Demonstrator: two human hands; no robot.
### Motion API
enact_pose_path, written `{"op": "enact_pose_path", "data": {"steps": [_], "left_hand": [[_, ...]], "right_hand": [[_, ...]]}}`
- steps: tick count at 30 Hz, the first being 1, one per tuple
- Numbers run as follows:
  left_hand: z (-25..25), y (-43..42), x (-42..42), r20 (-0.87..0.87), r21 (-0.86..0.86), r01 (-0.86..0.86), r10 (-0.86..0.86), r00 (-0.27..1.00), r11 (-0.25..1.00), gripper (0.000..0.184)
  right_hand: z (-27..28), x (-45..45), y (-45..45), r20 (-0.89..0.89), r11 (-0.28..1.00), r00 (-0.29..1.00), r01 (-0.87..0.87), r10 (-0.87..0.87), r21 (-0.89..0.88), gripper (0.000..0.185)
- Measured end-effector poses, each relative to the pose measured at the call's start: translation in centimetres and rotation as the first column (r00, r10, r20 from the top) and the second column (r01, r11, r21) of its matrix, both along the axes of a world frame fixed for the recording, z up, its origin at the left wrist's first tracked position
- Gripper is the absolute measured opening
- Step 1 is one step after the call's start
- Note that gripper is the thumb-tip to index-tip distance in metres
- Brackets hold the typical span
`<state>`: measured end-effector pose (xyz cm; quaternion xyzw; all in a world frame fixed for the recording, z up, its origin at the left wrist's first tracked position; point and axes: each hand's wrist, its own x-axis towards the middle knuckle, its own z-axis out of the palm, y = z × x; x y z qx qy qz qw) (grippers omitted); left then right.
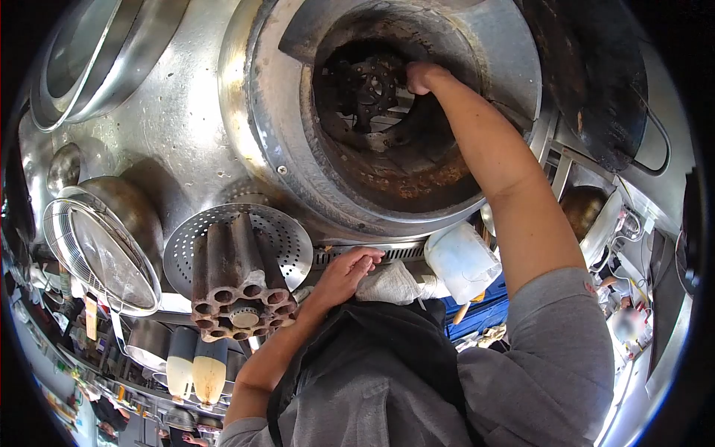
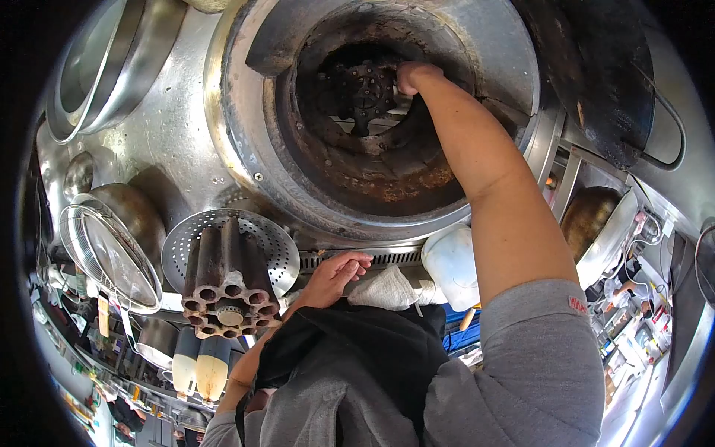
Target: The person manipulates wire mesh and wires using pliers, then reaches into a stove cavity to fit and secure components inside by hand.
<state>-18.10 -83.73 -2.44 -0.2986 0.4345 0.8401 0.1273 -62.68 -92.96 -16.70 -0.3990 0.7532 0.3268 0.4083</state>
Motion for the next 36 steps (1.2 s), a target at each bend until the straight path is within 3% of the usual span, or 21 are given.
{"op": "enact_pose_path", "data": {"steps": [8,10,14,16,20,23,26,36], "left_hand": [[-0.1,0.1,-0.1,-0.024,-0.019,0.014,-0.014,1.000,1.000,0.030],[-0.1,0.0,-0.1,-0.020,-0.016,0.014,-0.014,1.000,1.000,0.030],[-0.1,0.0,-0.1,-0.009,0.007,0.002,-0.002,1.000,1.000,0.030],[-0.1,0.0,-0.1,-0.014,0.001,0.010,-0.010,1.000,1.000,0.030],[-0.2,0.1,0.0,-0.012,-0.002,0.010,-0.010,1.000,1.000,0.030],[-0.3,0.1,0.0,-0.019,0.004,0.010,-0.010,1.000,1.000,0.030],[-0.2,0.0,0.0,-0.009,-0.009,0.017,-0.017,1.000,1.000,0.029],[-0.3,0.0,-0.1,-0.018,0.006,0.010,-0.010,1.000,1.000,0.029]], "right_hand": [[5.2,2.6,-1.4,-0.078,0.995,0.993,-0.080,0.085,0.066,0.030],[5.3,2.8,-1.2,-0.101,0.980,0.975,-0.196,0.198,0.030,0.039],[6.2,3.1,-1.1,-0.094,0.987,0.985,-0.150,0.145,-0.055,0.032],[6.1,3.2,-1.5,-0.091,0.993,0.991,-0.097,0.102,0.061,0.034],[5.4,2.9,-1.3,-0.111,0.999,0.993,-0.046,0.049,0.027,0.035],[5.0,2.5,-1.4,-0.100,0.992,0.989,-0.099,0.107,0.078,0.039],[5.7,2.9,-1.3,-0.107,0.998,0.993,-0.056,0.056,0.010,0.033],[6.8,4.7,-2.0,-0.087,0.972,0.968,-0.236,0.236,0.011,0.033]]}}
